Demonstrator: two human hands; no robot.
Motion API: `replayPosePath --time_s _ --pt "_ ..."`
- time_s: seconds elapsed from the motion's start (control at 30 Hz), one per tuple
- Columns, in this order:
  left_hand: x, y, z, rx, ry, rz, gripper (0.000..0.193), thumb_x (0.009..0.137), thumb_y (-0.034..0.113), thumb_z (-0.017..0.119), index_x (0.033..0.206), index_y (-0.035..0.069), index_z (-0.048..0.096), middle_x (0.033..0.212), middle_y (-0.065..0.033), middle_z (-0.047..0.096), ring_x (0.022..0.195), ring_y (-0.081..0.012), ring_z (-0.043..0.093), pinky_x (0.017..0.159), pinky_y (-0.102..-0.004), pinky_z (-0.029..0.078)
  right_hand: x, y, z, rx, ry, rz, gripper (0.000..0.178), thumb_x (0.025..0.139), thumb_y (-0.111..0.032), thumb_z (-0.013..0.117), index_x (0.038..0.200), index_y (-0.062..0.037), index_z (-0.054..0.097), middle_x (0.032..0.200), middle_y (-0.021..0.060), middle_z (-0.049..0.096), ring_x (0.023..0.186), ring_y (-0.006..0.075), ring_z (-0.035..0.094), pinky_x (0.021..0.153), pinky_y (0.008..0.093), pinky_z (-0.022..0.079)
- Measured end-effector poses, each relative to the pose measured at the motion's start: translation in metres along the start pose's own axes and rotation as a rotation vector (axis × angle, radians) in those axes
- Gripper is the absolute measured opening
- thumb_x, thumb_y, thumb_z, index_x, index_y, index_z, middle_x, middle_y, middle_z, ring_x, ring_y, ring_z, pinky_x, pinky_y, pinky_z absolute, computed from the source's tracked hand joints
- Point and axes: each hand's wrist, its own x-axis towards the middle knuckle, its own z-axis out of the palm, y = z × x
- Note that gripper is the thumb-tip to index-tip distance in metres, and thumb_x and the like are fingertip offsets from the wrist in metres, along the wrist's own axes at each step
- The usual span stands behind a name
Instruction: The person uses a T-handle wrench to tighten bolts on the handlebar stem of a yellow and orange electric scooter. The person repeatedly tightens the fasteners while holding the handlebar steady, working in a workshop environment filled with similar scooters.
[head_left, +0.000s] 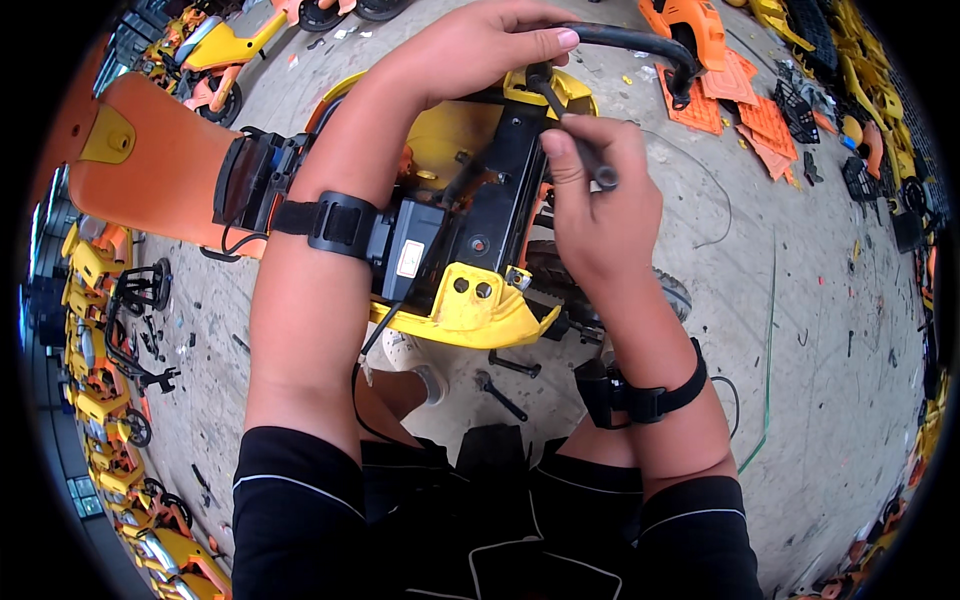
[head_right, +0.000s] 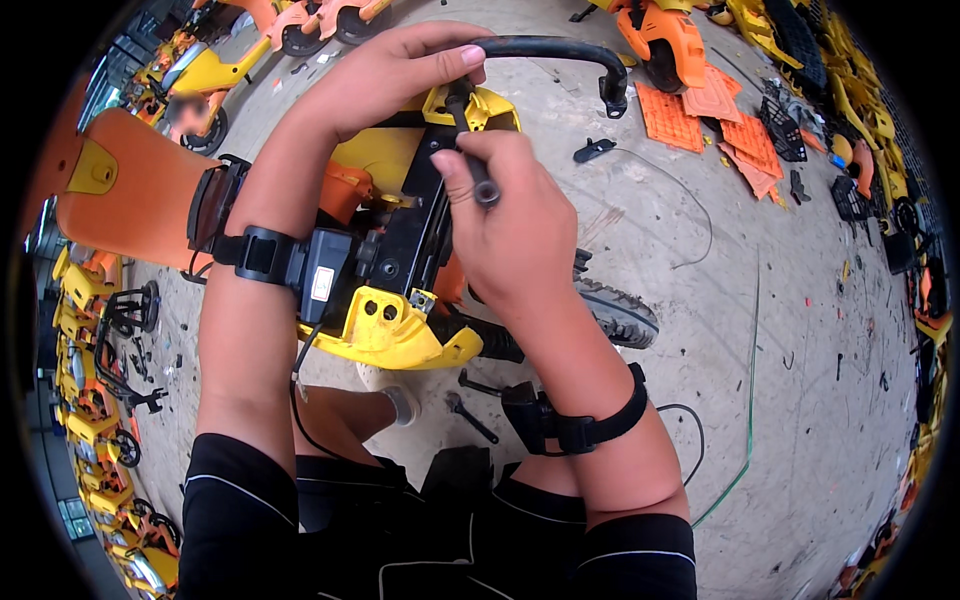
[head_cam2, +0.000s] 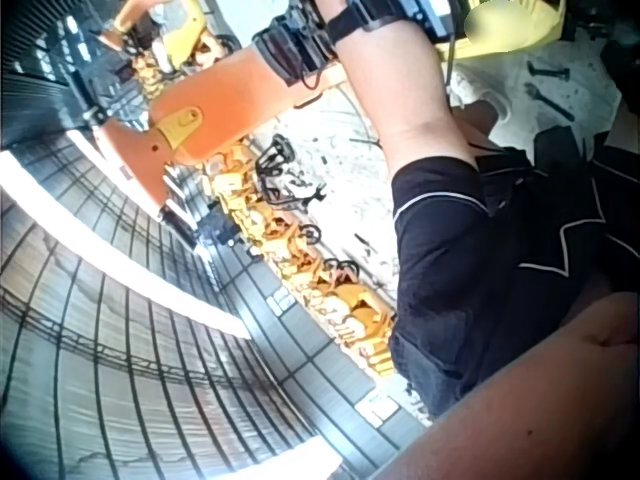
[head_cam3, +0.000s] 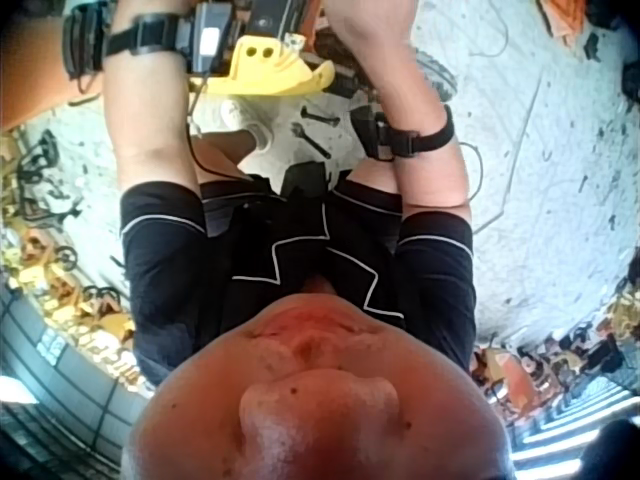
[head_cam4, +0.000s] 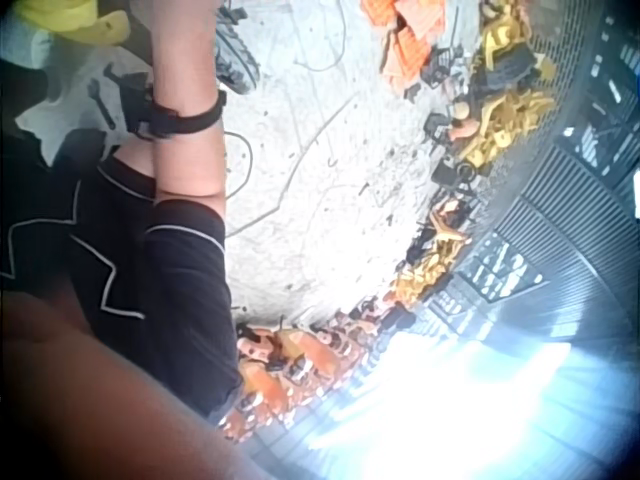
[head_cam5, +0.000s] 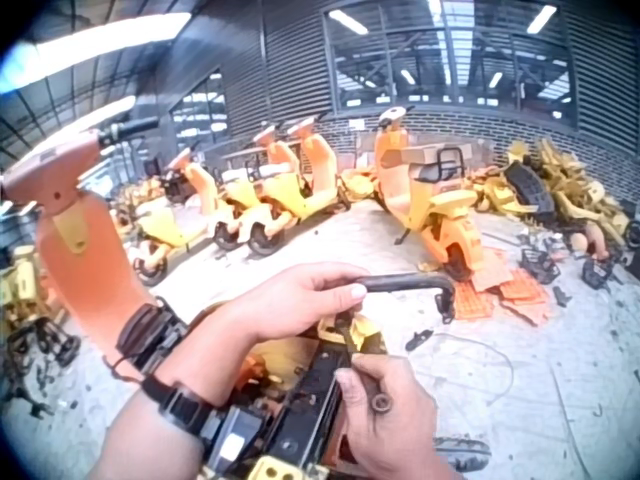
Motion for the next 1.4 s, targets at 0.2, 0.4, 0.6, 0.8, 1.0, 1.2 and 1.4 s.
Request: replayPosePath --time_s 0.2,0.4,0.6,0.8,1.0,1.2,1.4 --pt "0.000 -0.002 0.001 0.088 0.036 0.030 0.047 0.101 0.038 0.064 0.137 0.007 0.062 0.110 -0.0046 0.070 0.107 -0.0140 0.064 0.096 -0.0291 0.051 0.036 0.025 -0.026 0.907 0.038 0.548 0.024 0.106 -0.024 0.058 0.112 -0.0001 0.057 0.098 0.0141 0.070 0.087 0.0221 0.072 0.069 0.0309 0.060" --pt "0.000 -0.002 0.002 0.078 0.046 0.004 0.048 0.101 0.039 0.064 0.138 0.007 0.062 0.110 -0.0041 0.070 0.107 -0.0138 0.064 0.095 -0.0290 0.051 0.025 0.024 -0.025 0.721 0.070 0.187 0.019 0.104 -0.016 0.061 0.110 0.0007 0.058 0.095 0.0134 0.071 0.084 0.0186 0.071 0.071 0.0289 0.059" --pt "-0.001 0.000 0.000 0.079 0.035 0.014 0.049 0.101 0.040 0.065 0.137 0.007 0.063 0.109 -0.0028 0.071 0.107 -0.0129 0.063 0.095 -0.0287 0.050 0.013 0.018 -0.016 0.394 0.051 0.093 0.019 0.098 -0.016 0.072 0.108 -0.0018 0.064 0.092 0.0054 0.072 0.081 0.0108 0.068 0.070 0.0260 0.056" --pt "-0.002 0.002 0.001 0.121 0.048 0.002 0.048 0.101 0.039 0.064 0.137 0.007 0.063 0.109 -0.0020 0.071 0.107 -0.0124 0.063 0.095 -0.0282 0.049 0.008 0.017 -0.013 -0.079 0.020 -0.154 0.023 0.087 -0.024 0.080 0.100 -0.0071 0.070 0.091 0.0093 0.072 0.083 0.0283 0.069 0.071 0.0338 0.054" --pt "-0.001 -0.001 0.000 0.072 0.026 0.023 0.047 0.101 0.039 0.064 0.136 0.007 0.063 0.108 -0.0017 0.070 0.105 -0.0117 0.063 0.094 -0.0277 0.050 0.006 0.013 -0.013 -0.120 0.004 -0.171 0.021 0.093 -0.024 0.075 0.102 -0.0064 0.069 0.090 0.0075 0.073 0.082 0.0242 0.070 0.071 0.0324 0.055" --pt "0.000 -0.003 0.001 0.050 0.034 0.008 0.047 0.101 0.038 0.065 0.135 0.007 0.064 0.108 -0.0022 0.070 0.105 -0.0121 0.064 0.094 -0.0278 0.051 0.035 0.034 -0.026 0.669 -0.014 0.339 0.027 0.103 -0.024 0.064 0.114 0.0007 0.060 0.092 0.0109 0.071 0.080 0.0178 0.071 0.066 0.0257 0.056" --pt "0.000 -0.002 0.002 0.025 0.032 0.001 0.048 0.101 0.038 0.065 0.136 0.005 0.063 0.109 -0.0028 0.070 0.106 -0.0124 0.064 0.095 -0.0281 0.051 0.042 0.041 -0.030 0.734 -0.020 0.324 0.025 0.103 -0.022 0.062 0.112 0.0016 0.060 0.092 0.0142 0.071 0.079 0.0191 0.071 0.064 0.0265 0.059"
